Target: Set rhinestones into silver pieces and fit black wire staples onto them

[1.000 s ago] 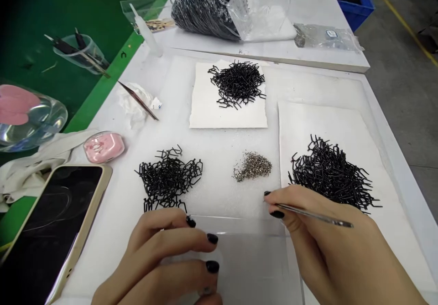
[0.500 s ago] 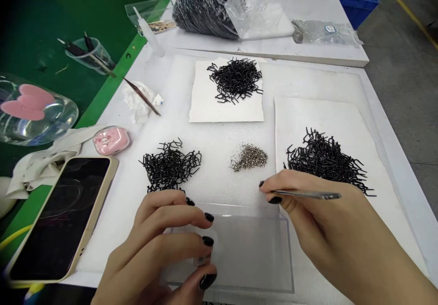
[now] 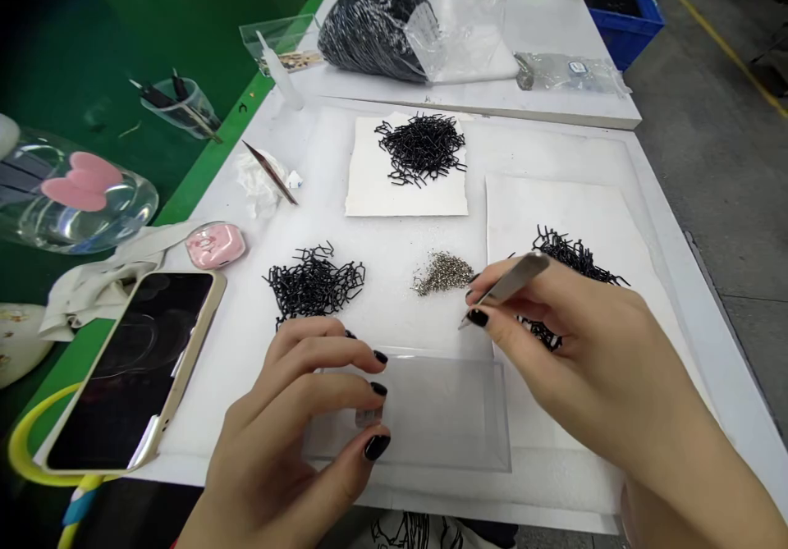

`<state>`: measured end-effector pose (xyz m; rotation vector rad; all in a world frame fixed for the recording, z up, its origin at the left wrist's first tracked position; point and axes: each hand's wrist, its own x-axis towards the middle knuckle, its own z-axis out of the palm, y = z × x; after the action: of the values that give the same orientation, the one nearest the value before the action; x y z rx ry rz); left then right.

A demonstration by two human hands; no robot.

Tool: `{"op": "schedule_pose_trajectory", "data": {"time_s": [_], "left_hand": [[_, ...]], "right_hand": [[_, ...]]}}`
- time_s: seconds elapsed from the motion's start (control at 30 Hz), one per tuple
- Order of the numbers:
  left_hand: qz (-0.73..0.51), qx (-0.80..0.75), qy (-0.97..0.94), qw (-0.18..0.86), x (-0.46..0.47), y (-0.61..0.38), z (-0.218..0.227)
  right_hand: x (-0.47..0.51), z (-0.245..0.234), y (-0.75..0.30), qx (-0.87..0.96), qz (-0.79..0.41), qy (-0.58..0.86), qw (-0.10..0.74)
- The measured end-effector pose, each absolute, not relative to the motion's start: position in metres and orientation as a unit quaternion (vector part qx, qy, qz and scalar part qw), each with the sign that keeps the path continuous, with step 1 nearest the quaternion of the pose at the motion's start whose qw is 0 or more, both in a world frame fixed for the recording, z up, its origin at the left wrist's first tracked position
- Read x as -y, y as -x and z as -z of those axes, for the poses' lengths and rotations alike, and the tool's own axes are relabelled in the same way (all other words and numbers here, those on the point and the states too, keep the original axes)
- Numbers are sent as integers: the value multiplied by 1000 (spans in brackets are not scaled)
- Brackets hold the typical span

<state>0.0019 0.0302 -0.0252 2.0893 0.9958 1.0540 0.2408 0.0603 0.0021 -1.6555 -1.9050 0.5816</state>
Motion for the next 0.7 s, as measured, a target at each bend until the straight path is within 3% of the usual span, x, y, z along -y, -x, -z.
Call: {"op": "schedule_pose_trajectory", "data": {"time_s": [0.13, 0.33, 0.5, 0.7], "left_hand": [[-408, -364, -787, 285, -31, -4, 26], [-415, -368, -784, 279, -32, -4, 25], [-409, -367, -785, 285, -31, -3, 28], [-426, -362, -775, 295, -31, -4, 26]], "right_hand": [[-56, -5, -242, 665, -218, 637, 324], [-55, -9, -249, 725, -270, 563, 291], [-63, -1, -236, 581, -469, 527, 405], [-65, 1, -223, 453, -533, 514, 496]]}}
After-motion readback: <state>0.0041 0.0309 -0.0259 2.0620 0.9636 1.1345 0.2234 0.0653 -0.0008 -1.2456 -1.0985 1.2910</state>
